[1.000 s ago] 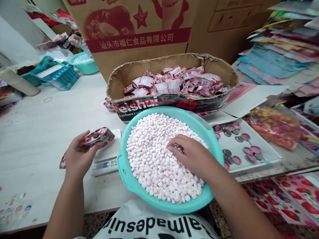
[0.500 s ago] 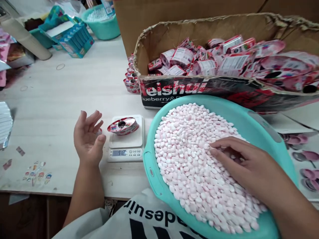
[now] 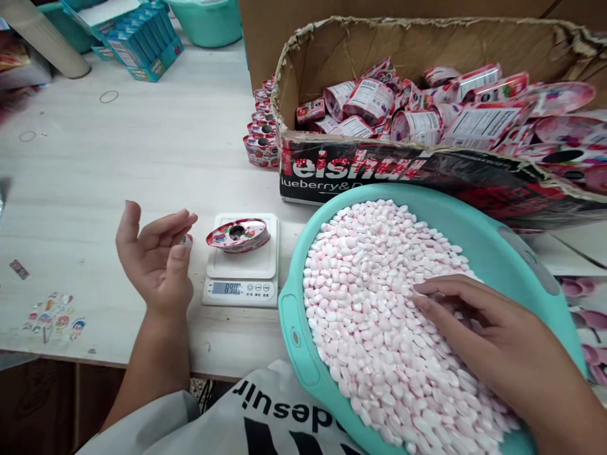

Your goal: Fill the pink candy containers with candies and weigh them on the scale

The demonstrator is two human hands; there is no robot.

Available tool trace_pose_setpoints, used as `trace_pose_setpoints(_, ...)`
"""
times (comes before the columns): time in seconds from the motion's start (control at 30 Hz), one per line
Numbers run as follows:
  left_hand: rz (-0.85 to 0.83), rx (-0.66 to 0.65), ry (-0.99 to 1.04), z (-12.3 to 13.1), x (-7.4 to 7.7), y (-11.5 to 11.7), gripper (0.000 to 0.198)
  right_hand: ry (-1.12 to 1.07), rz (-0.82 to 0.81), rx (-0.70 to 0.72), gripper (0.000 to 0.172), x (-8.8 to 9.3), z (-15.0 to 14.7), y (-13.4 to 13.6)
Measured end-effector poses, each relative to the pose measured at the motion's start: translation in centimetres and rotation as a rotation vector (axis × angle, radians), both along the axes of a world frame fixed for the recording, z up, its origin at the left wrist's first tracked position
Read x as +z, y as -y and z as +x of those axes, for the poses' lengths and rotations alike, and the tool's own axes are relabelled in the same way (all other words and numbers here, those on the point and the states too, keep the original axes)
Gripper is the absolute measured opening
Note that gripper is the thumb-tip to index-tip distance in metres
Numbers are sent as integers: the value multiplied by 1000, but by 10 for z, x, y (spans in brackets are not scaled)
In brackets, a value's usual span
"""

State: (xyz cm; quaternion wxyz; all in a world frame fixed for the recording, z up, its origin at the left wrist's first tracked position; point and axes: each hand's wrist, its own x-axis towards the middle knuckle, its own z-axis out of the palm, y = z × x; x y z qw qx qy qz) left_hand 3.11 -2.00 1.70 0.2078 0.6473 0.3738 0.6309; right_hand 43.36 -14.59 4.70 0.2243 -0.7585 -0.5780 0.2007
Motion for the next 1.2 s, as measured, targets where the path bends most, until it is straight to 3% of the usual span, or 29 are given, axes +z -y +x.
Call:
trace_pose_setpoints(0.3, -22, 6, -52, -1, -1, 2, 63, -30, 69, 16, 26, 12, -14, -4)
trace_pose_setpoints(0.4, -105, -48, -111, -2, 0, 3, 76, -43, 51, 1, 25, 18, -18, -5)
trace_pose_setpoints(0.5, -268, -103, -341, -2, -4, 3, 92, -55, 11, -4, 27, 22, -21, -8)
trace_pose_setpoints(0.57, -303, -61, -460, 1, -11, 1, 81, -76, -9, 5, 29, 23, -22, -10)
trace_pose_setpoints(0.67, -222, 31, -417, 8, -18, -4, 56, -102, -10, 21, 30, 24, -21, -11)
trace_pose_setpoints(0.73, -131, 81, -376, 16, -8, -3, 47, -99, -9, 32, 30, 23, -20, -10)
trace_pose_setpoints(0.83, 103, 144, -457, 34, 29, 8, 48, -97, 9, 66, 29, 22, -18, -7)
trace_pose_setpoints(0.9, 231, 119, -515, 50, 59, 17, 56, -97, 34, 98, 29, 22, -16, -5)
trace_pose_setpoints(0.97, 255, 20, -580, 67, 79, 23, 51, -92, 49, 129, 28, 21, -15, -2)
trace_pose_setpoints(1.07, 239, -75, -635, 86, 86, 24, 39, -97, 51, 161, 24, 21, -14, 0)
trace_pose_setpoints(1.2, 170, -36, -609, 90, 75, 24, 39, -131, 74, 188, 21, 22, -12, 1)
